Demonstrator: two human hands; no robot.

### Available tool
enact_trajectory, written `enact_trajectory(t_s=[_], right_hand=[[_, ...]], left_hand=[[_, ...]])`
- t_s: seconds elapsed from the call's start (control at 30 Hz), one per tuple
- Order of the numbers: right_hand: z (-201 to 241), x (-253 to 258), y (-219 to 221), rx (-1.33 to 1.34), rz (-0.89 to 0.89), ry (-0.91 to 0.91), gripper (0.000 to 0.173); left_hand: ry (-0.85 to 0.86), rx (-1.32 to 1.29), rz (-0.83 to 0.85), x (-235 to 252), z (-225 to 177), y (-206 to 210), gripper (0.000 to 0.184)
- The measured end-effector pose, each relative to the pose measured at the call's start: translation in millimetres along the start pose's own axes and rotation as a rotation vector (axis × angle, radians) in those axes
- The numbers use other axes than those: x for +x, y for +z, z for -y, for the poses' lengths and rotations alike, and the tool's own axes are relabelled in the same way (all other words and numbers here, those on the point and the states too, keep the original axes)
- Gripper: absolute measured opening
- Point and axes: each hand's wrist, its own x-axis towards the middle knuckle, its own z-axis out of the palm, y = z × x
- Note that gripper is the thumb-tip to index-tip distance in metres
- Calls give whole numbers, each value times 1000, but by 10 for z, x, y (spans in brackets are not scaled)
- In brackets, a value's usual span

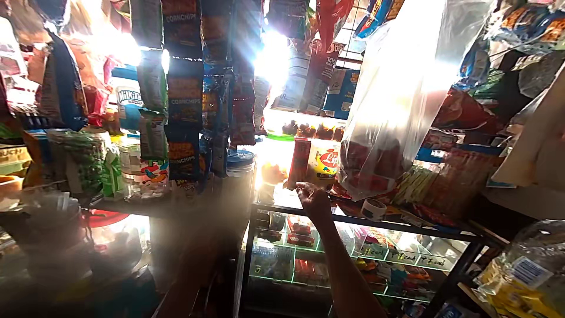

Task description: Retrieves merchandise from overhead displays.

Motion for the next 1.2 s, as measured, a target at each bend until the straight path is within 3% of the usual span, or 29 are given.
enact_trajectory(t_s=[1.2], right_hand=[[12, -6, 3, 1, -21, -45, 29]], left_hand=[[50, 4, -52, -1, 37, 19, 39]])
